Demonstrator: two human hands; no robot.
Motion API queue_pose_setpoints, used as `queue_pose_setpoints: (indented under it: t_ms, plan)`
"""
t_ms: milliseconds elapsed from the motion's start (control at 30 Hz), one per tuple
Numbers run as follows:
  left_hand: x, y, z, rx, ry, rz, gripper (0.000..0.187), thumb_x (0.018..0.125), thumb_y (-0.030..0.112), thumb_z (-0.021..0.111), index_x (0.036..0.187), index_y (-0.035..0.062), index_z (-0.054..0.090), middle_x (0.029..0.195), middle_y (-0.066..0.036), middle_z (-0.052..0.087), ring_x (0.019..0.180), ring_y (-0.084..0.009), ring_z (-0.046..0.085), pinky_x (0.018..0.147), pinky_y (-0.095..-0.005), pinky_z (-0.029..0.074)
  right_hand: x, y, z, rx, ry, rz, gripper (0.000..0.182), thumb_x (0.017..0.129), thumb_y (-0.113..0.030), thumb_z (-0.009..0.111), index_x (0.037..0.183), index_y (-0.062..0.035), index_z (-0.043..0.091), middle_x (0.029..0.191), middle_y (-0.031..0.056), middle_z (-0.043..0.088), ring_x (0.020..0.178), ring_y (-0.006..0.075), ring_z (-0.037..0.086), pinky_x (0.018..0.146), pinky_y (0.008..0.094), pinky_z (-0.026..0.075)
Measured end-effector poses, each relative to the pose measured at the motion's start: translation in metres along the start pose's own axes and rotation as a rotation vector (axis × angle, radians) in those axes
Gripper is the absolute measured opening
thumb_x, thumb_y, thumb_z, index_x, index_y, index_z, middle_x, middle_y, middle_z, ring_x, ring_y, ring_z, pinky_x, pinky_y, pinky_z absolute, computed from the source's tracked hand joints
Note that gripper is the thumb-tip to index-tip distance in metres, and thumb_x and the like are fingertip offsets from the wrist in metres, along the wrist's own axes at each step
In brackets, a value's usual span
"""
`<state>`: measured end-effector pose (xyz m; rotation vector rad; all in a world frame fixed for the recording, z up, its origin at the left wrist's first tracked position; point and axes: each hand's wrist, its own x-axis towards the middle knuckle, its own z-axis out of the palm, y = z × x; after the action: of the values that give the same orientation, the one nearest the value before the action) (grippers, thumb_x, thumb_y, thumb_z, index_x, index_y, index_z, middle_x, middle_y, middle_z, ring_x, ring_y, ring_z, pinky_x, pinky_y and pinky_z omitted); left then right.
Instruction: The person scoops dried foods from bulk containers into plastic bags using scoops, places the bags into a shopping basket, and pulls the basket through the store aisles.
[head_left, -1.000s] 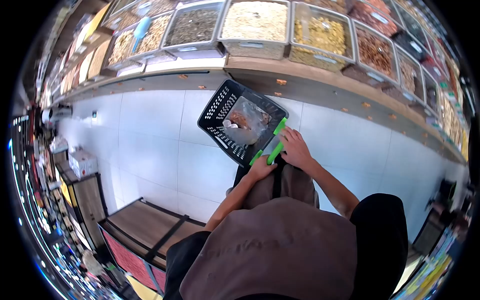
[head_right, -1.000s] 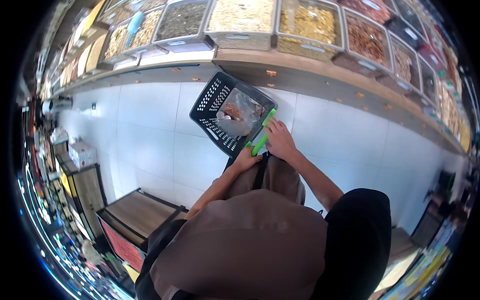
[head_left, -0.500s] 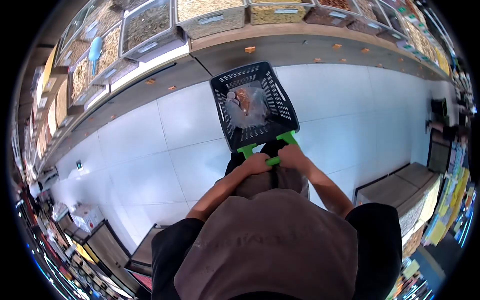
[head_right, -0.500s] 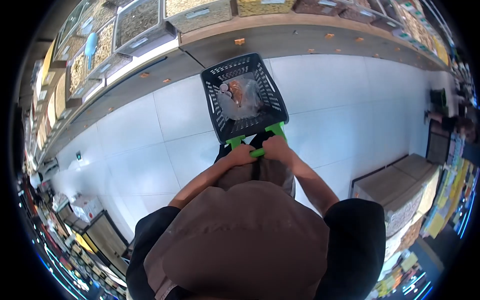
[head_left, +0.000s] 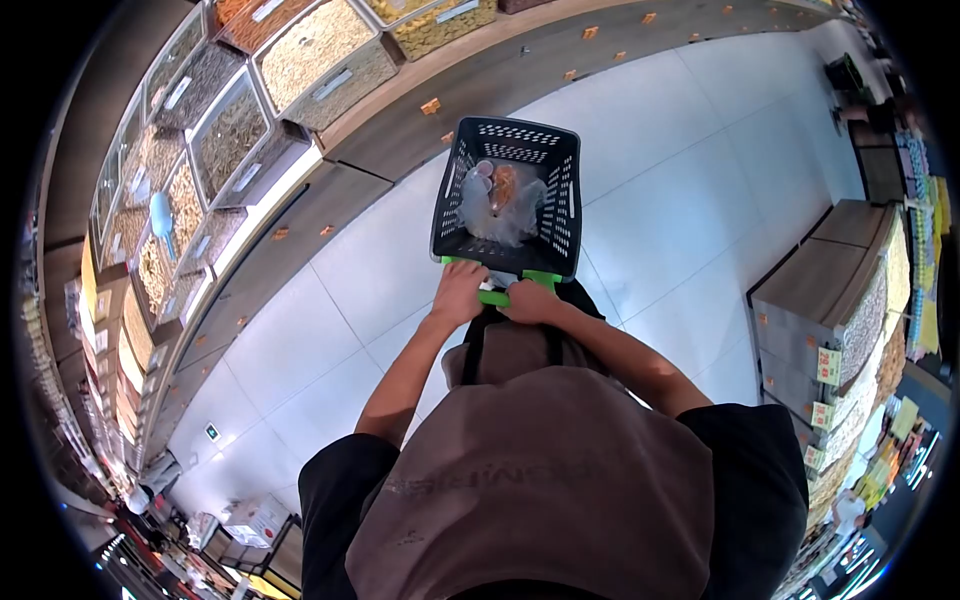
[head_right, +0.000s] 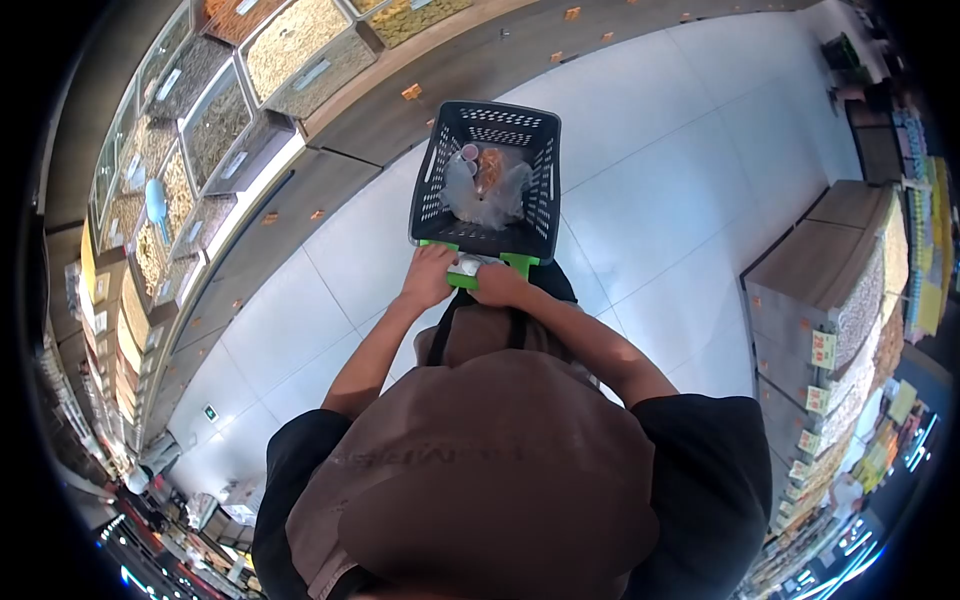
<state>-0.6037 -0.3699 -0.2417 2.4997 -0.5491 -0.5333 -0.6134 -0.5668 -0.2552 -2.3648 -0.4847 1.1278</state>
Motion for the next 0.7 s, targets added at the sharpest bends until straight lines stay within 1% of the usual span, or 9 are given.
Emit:
queue_pose_setpoints:
  t_ms: [167,300,367,433,467,567,633,667,700]
  plan:
    - [0.035,-0.019,-0.017,0.182,0.089,-0.005,0.024,0.066,0.005,0.071,0.089,0.0121,0.063,0.096,-0.007,0.059,0.105,-0.0269,0.054,0.095,-0.0414,0.038,0.026,-0.008,-0.012,0.114,0.175,0.073,0.04,0.082,-0.037,0.062,0.09,0.0017,0.07,0.088,0.0237,0.07,0.086,0.0394,0.069,0.078,0.0485,0.055]
    - [0.07,-0.023,-0.024,0.362,0.183,-0.042,0.017,0.071,0.004,0.066,0.086,0.0109,0.063,0.096,-0.007,0.058,0.105,-0.0289,0.053,0.092,-0.042,0.039,0.053,0.0,-0.031,0.18,0.22,0.094,0.039,0.082,-0.035,0.063,0.088,0.0023,0.071,0.09,0.0249,0.07,0.087,0.04,0.069,0.08,0.0489,0.055]
    - [0.09,-0.014,-0.026,0.374,0.191,-0.141,0.011,0.076,0.004,0.063,0.087,0.0087,0.064,0.103,-0.01,0.058,0.108,-0.0306,0.052,0.091,-0.0425,0.04,0.069,0.007,-0.044,0.25,0.25,0.126,0.038,0.081,-0.033,0.062,0.088,0.0031,0.071,0.091,0.0278,0.069,0.088,0.0411,0.069,0.083,0.0487,0.055]
    - [0.114,-0.009,-0.029,0.351,0.366,-0.228,0.011,0.08,0.006,0.061,0.091,0.0067,0.064,0.112,-0.013,0.057,0.113,-0.0318,0.051,0.09,-0.0441,0.042,0.077,0.011,-0.065,0.29,0.252,0.117,0.039,0.082,-0.032,0.061,0.087,0.0049,0.071,0.09,0.0297,0.068,0.089,0.0433,0.068,0.085,0.0493,0.054]
    - [0.126,-0.006,-0.033,0.294,0.328,-0.304,0.014,0.083,0.007,0.059,0.096,0.0053,0.064,0.119,-0.015,0.055,0.118,-0.0336,0.049,0.091,-0.0468,0.044,0.079,0.014,-0.076,0.347,0.241,0.1,0.039,0.082,-0.032,0.061,0.086,0.0055,0.07,0.088,0.0298,0.068,0.089,0.0439,0.068,0.085,0.0494,0.054]
    - [0.166,-0.005,-0.035,0.397,0.41,-0.31,0.017,0.084,0.008,0.058,0.1,0.0049,0.063,0.121,-0.016,0.053,0.119,-0.0353,0.049,0.09,-0.0476,0.045,0.092,0.031,-0.113,0.401,0.288,0.019,0.04,0.082,-0.032,0.062,0.086,0.0066,0.069,0.086,0.0294,0.067,0.089,0.0447,0.067,0.084,0.0506,0.053]
    - [0.192,-0.001,-0.048,0.392,0.352,-0.299,0.019,0.085,0.008,0.058,0.103,0.0043,0.063,0.123,-0.017,0.052,0.118,-0.0364,0.05,0.09,-0.0478,0.047,0.09,0.036,-0.143,0.514,0.179,0.083,0.042,0.081,-0.033,0.065,0.087,0.0078,0.069,0.087,0.0308,0.067,0.089,0.0448,0.067,0.084,0.0506,0.052]
    - [0.207,0.0,-0.055,0.358,0.253,-0.32,0.019,0.086,0.01,0.058,0.103,0.0054,0.064,0.124,-0.015,0.052,0.12,-0.0351,0.048,0.091,-0.0467,0.047,0.098,0.046,-0.143,0.503,0.281,0.093,0.045,0.08,-0.039,0.069,0.082,0.0056,0.07,0.079,0.0277,0.067,0.08,0.0412,0.068,0.075,0.0471,0.054]
    - [0.225,0.003,-0.059,0.323,0.153,-0.338,0.019,0.087,0.011,0.057,0.104,0.0064,0.065,0.126,-0.014,0.051,0.122,-0.0338,0.047,0.092,-0.0456,0.047,0.101,0.056,-0.149,0.494,0.304,0.098,0.045,0.08,-0.039,0.069,0.082,0.0056,0.07,0.079,0.0277,0.067,0.08,0.0412,0.068,0.075,0.0471,0.054]
